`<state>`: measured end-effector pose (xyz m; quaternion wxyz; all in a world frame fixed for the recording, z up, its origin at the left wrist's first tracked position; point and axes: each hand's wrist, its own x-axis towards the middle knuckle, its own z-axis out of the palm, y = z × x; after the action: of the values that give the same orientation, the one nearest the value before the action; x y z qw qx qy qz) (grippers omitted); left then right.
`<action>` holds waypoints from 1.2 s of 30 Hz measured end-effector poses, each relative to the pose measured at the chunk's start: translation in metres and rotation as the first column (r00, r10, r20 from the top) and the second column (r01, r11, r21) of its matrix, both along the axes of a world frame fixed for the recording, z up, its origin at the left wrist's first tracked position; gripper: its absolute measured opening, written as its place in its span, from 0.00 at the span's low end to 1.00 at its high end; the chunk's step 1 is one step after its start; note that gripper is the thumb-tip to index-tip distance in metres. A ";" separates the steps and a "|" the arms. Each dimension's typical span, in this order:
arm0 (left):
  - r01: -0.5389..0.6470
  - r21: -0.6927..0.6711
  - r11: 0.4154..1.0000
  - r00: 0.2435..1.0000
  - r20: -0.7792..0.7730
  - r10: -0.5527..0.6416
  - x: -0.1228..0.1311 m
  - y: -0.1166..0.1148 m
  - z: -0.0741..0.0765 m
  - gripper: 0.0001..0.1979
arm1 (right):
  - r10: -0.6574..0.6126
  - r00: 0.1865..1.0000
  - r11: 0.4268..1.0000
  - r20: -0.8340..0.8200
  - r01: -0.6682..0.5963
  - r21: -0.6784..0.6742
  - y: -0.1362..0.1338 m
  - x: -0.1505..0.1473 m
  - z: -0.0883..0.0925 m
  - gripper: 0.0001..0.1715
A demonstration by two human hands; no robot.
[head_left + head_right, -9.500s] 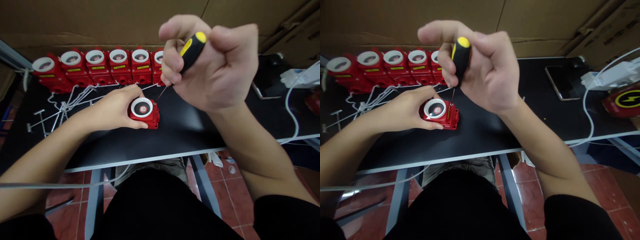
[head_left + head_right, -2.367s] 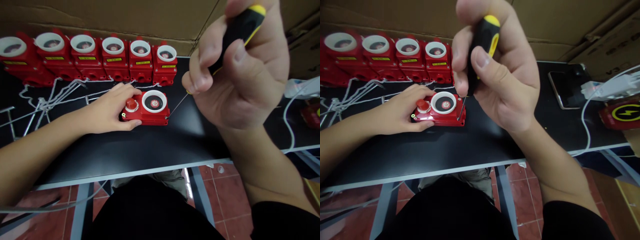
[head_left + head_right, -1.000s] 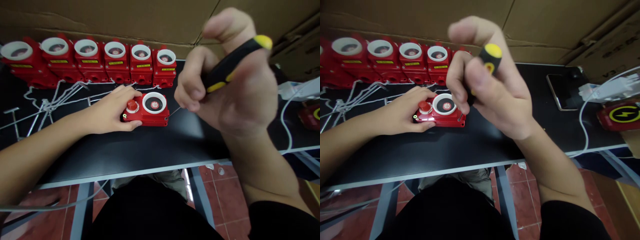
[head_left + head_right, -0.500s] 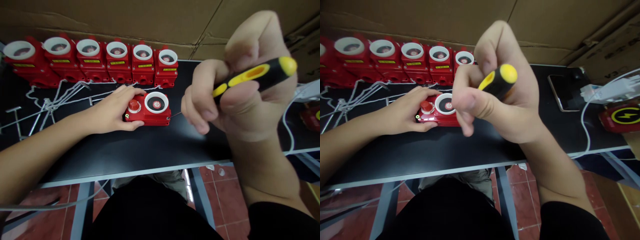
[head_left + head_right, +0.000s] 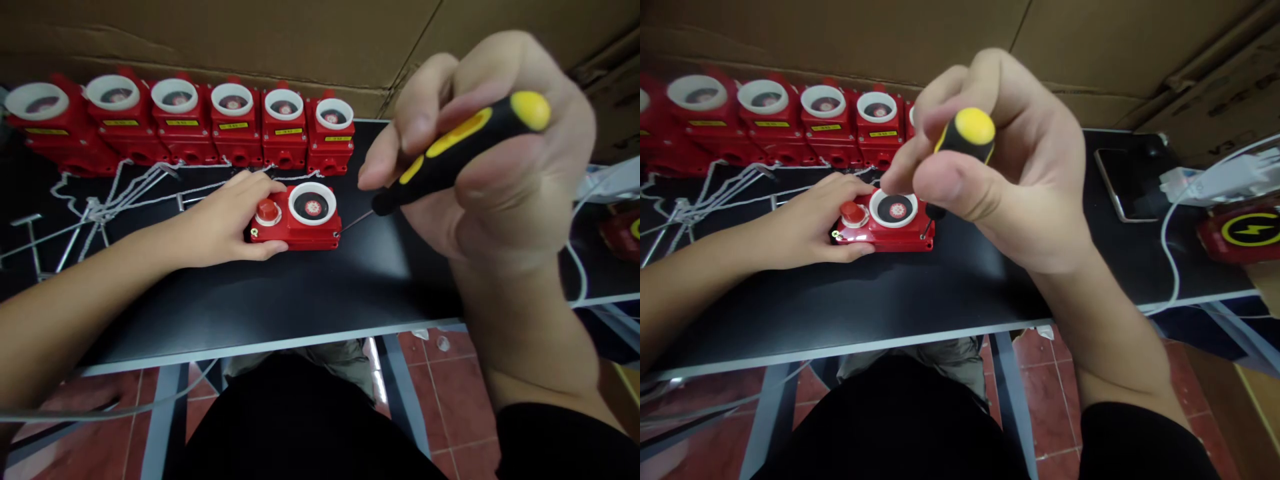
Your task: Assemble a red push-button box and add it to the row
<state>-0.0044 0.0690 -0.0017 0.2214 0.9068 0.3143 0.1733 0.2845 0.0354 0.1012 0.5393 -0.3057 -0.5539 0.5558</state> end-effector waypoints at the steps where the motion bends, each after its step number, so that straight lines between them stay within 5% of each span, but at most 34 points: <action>1: 0.003 0.003 1.000 1.000 0.006 -0.003 0.000 0.000 0.000 0.40 | 0.009 1.000 1.000 0.000 -0.009 0.001 -0.001 0.001 0.000 0.35; 6: 0.024 -0.020 1.000 0.999 -0.033 -0.025 -0.001 0.000 0.003 0.39 | 0.054 0.998 0.998 0.016 -0.054 0.017 -0.015 0.010 0.002 0.32; 13: 0.015 -0.018 1.000 1.000 -0.025 -0.015 0.001 -0.002 0.006 0.36 | 0.041 0.984 0.995 0.172 -0.055 0.080 -0.028 0.012 -0.004 0.12; 17: 0.016 -0.002 1.000 1.000 -0.021 -0.016 0.000 -0.002 0.004 0.36 | -0.078 0.987 0.990 0.141 0.060 0.129 -0.025 0.007 -0.005 0.23; 20: 0.023 0.000 1.000 1.000 -0.016 -0.023 0.000 -0.002 0.004 0.36 | 0.055 0.992 0.998 0.113 -0.058 0.021 -0.024 0.004 0.001 0.27; 24: 0.016 -0.002 1.000 1.000 -0.025 -0.016 0.001 -0.002 0.004 0.36 | 0.157 0.977 0.987 0.142 -0.153 -0.039 -0.022 0.007 0.005 0.18; 31: 0.007 0.003 1.000 1.000 -0.025 -0.007 0.003 -0.003 0.003 0.36 | 0.098 0.981 0.987 0.167 -0.117 0.108 -0.019 0.020 -0.007 0.07; 36: 0.016 0.003 1.000 0.999 -0.034 -0.015 0.002 -0.003 0.005 0.37 | -0.114 0.987 0.973 0.113 0.088 0.214 -0.015 0.014 -0.018 0.20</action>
<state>-0.0028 0.0664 0.0029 0.2161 0.9123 0.3107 0.1566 0.2987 0.0204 0.0831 0.5604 -0.3094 -0.6252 0.4463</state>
